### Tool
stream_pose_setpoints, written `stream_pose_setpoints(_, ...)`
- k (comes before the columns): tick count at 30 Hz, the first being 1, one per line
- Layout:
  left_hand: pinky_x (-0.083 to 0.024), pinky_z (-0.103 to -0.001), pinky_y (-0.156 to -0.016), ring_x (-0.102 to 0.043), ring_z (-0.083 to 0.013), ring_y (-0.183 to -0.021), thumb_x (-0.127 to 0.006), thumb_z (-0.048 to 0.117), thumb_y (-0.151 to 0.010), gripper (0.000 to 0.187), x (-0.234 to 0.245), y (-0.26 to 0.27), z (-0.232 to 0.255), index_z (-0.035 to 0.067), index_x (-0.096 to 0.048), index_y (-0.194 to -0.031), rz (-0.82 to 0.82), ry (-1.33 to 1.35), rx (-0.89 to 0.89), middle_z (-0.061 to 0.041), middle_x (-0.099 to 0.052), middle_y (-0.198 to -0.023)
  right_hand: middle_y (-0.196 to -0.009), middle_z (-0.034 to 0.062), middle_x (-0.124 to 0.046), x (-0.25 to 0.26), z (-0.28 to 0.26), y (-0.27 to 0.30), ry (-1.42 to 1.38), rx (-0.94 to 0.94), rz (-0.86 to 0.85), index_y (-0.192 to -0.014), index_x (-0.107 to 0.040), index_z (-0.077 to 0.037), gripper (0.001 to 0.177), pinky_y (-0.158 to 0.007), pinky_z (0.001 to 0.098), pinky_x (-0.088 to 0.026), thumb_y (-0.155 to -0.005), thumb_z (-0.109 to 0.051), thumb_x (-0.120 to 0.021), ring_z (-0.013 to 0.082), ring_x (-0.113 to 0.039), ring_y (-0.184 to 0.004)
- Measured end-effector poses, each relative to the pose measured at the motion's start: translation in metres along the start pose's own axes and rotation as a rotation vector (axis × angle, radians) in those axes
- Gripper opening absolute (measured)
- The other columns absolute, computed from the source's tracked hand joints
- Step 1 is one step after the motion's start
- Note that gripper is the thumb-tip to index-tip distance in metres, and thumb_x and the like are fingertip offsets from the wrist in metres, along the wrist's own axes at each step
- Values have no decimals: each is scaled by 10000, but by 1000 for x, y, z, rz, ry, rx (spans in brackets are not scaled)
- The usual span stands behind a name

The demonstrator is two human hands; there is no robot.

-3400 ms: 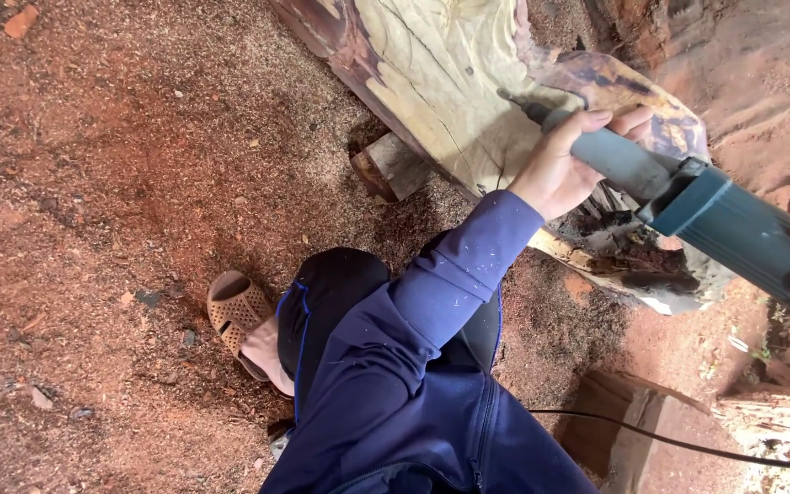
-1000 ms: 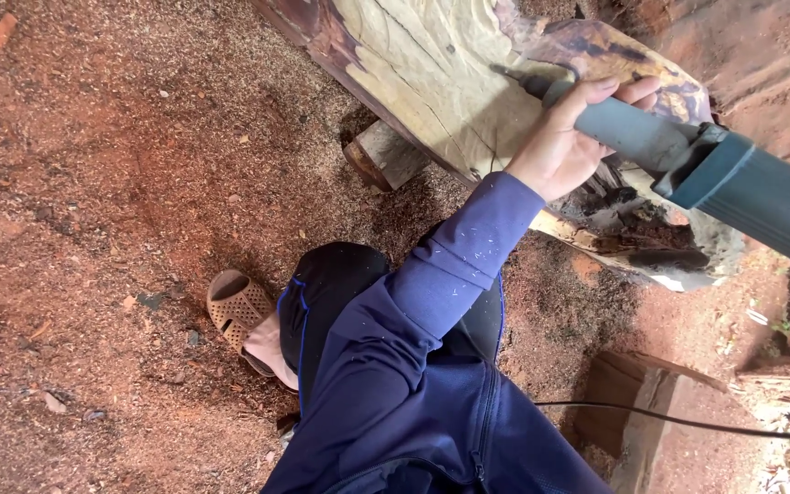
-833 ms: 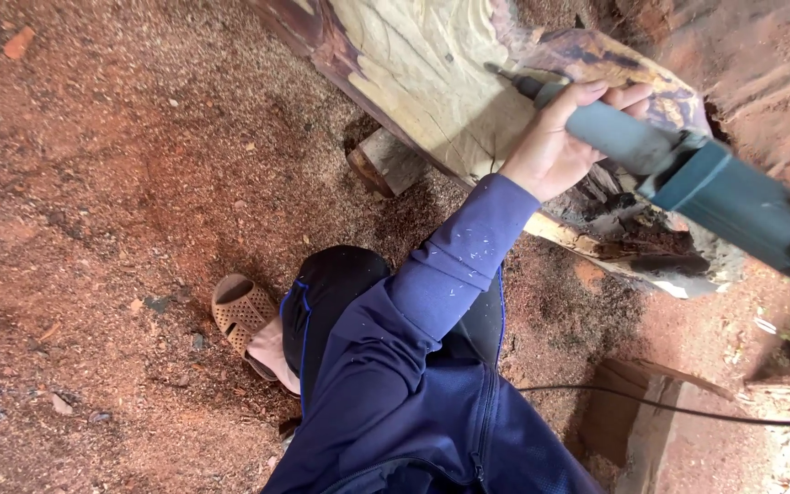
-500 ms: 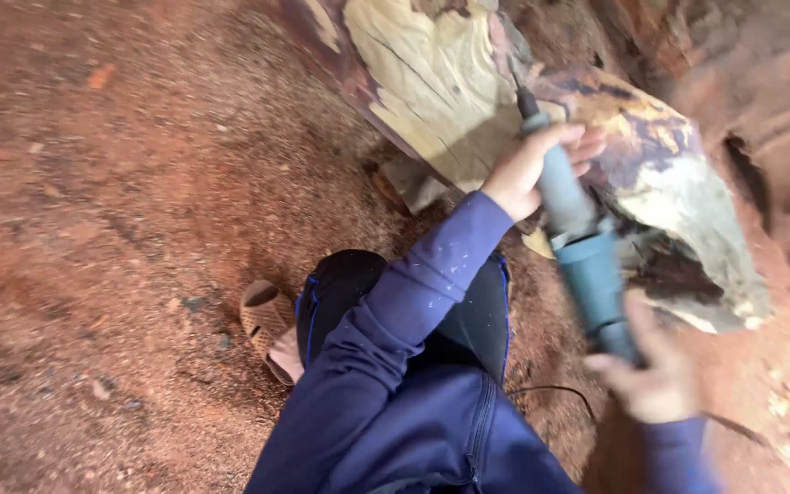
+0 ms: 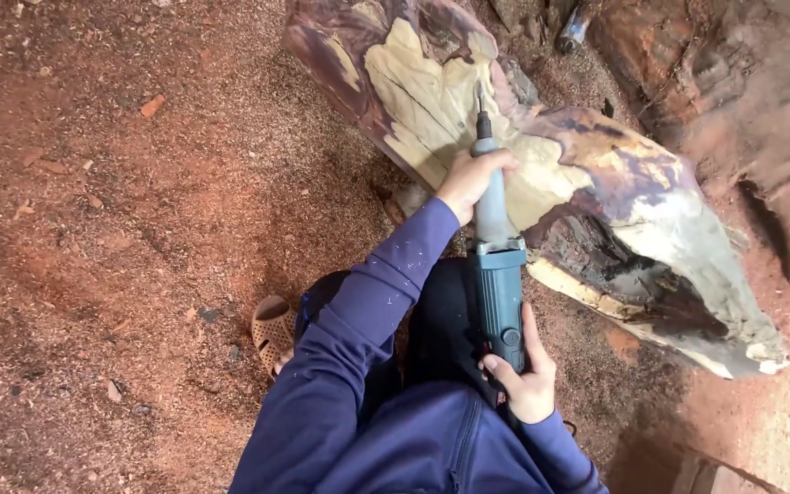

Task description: The person kneels beside a large partially carved wood log on the ground and uses a handheld die grinder to grind and shape the carved surface, repositioning the tool across different areas of the sculpture throughout the episode.

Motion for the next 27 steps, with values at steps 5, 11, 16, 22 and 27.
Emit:
stream_pose_setpoints(5,-515,-316,-653,-612,-189,-668,-709,155,-749,198,1,-1,3,-15,-691,-849,-1,-8,-16,-88,-659,-751,-877,158,-711,-1,-2,-3,-42,24,-30,-1640,-230,-76,992,-577,261,-547,-768,136,-654,173,-649,-637)
stream_pose_setpoints(11,-523,-346,-650,-605,-215,-682,-712,172,-735,263,3,2,-9,-47,-678,-877,36,-44,18,-118,-655,-792,-910,166,-736,11,-1,1,55,10,-23,-1627,-272,-67,990,-595,257,-560,-745,149,-666,171,-675,-639)
stream_pose_setpoints(16,-516,-369,-631,-583,-230,-661,-710,206,-710,279,-1,8,-16,-35,-664,-843,49,-116,46,-123,-627,-792,-1000,194,-736,27,-5,6,109,2,-19,-1617,-288,-27,988,-616,265,-574,-723,153,-669,184,-695,-663)
stream_pose_setpoints(22,-515,-373,-637,-589,-236,-672,-688,228,-706,293,-6,9,-22,-27,-669,-850,52,-162,39,-125,-637,-791,-1454,216,-593,37,-12,12,268,0,20,-1568,-364,1,965,-954,317,-511,-678,96,-727,240,-649,-1125)
stream_pose_setpoints(27,-529,-390,-656,-613,-255,-709,-667,244,-698,302,-14,14,-22,-27,-690,-831,27,-250,76,-136,-660,-816,-1274,216,-687,39,-7,19,206,-46,31,-1602,-322,3,984,-793,286,-550,-696,110,-692,201,-695,-851)
Point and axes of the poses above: each hand's wrist, its own y-axis away from the middle knuckle, its own x-axis out of the back of the hand, z = x × y, the point moved 7 cm from there along -y, towards the middle knuckle
